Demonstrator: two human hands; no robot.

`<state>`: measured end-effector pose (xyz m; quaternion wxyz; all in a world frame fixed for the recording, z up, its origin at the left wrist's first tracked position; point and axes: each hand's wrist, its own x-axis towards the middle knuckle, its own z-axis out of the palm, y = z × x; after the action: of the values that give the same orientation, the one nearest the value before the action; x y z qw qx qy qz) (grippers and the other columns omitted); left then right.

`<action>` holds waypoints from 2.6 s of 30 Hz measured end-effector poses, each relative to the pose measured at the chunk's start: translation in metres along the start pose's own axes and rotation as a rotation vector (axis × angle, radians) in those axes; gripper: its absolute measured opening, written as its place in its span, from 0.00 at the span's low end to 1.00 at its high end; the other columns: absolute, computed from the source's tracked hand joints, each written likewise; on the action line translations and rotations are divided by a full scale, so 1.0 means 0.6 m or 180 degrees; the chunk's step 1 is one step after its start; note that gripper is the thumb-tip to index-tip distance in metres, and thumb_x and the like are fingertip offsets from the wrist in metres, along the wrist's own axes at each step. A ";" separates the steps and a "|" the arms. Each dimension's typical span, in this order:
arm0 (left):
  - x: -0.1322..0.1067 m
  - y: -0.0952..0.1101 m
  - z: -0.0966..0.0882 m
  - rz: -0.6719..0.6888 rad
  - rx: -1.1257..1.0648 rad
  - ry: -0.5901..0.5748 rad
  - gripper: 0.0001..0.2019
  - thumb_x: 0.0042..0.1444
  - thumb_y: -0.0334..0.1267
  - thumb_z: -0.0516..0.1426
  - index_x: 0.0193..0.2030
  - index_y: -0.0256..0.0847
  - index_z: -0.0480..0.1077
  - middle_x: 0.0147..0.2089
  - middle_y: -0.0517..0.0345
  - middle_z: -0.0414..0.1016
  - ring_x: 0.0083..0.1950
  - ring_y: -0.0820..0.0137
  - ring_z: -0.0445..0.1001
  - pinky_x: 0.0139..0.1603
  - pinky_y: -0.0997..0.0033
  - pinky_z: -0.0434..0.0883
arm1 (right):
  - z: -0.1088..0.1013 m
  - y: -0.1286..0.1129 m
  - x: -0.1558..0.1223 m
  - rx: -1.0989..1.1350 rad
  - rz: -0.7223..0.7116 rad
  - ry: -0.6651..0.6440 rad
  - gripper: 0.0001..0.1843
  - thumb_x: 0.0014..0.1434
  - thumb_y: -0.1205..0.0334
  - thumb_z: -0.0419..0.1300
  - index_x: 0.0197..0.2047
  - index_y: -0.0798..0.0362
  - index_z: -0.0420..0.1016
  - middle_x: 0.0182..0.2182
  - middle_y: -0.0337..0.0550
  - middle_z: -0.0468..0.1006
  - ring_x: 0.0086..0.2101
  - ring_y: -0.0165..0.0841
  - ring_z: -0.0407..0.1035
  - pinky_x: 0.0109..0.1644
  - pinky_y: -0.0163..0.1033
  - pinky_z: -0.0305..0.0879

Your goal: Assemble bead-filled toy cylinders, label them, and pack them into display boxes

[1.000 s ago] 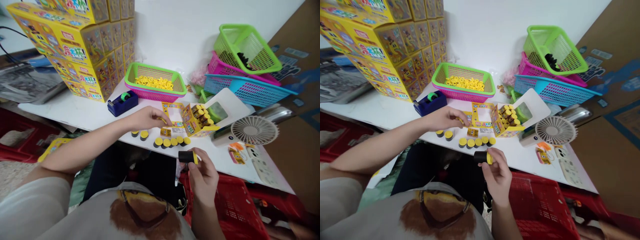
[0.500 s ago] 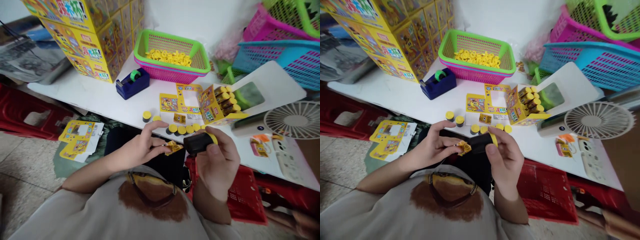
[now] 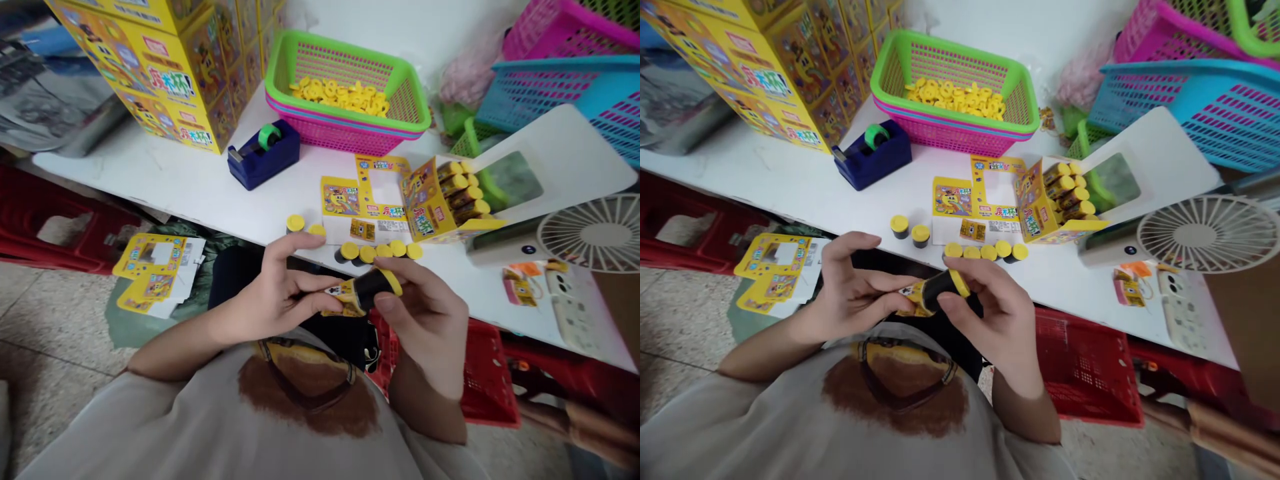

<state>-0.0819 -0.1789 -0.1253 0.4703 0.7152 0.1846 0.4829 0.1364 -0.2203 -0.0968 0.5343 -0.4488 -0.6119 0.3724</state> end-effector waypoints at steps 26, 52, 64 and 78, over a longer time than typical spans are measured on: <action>-0.014 -0.029 -0.004 -0.0054 0.0641 0.0353 0.31 0.61 0.33 0.69 0.66 0.52 0.62 0.55 0.55 0.85 0.53 0.64 0.87 0.57 0.65 0.84 | 0.006 0.027 0.009 -0.0718 0.0046 -0.0090 0.22 0.63 0.45 0.70 0.55 0.48 0.81 0.39 0.45 0.86 0.33 0.36 0.81 0.37 0.41 0.81; 0.011 -0.013 0.029 -0.0980 0.0056 -0.0017 0.25 0.57 0.29 0.61 0.49 0.50 0.47 0.34 0.69 0.68 0.33 0.70 0.79 0.40 0.64 0.79 | 0.066 0.057 0.002 -0.2253 -0.2452 0.0121 0.20 0.69 0.62 0.62 0.62 0.47 0.73 0.43 0.49 0.80 0.46 0.42 0.79 0.48 0.49 0.84; 0.019 0.005 0.002 -0.0701 0.0678 0.0325 0.20 0.59 0.32 0.65 0.52 0.48 0.62 0.50 0.56 0.75 0.49 0.69 0.80 0.47 0.69 0.79 | 0.078 0.072 0.014 -0.2261 -0.2349 0.0075 0.28 0.66 0.67 0.62 0.68 0.45 0.67 0.46 0.47 0.78 0.51 0.43 0.76 0.59 0.54 0.78; 0.064 -0.117 -0.150 -0.1293 0.2179 0.1404 0.04 0.56 0.37 0.67 0.35 0.40 0.83 0.50 0.50 0.85 0.51 0.61 0.83 0.55 0.63 0.81 | -0.018 0.093 0.147 -0.2498 -0.1189 -0.0460 0.09 0.69 0.59 0.61 0.46 0.49 0.83 0.43 0.49 0.85 0.47 0.44 0.78 0.57 0.54 0.73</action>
<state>-0.1283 -0.0723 -0.1570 0.2415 0.6589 0.5658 0.4329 0.1530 -0.1193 -0.1191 0.3374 -0.4722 -0.8134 0.0393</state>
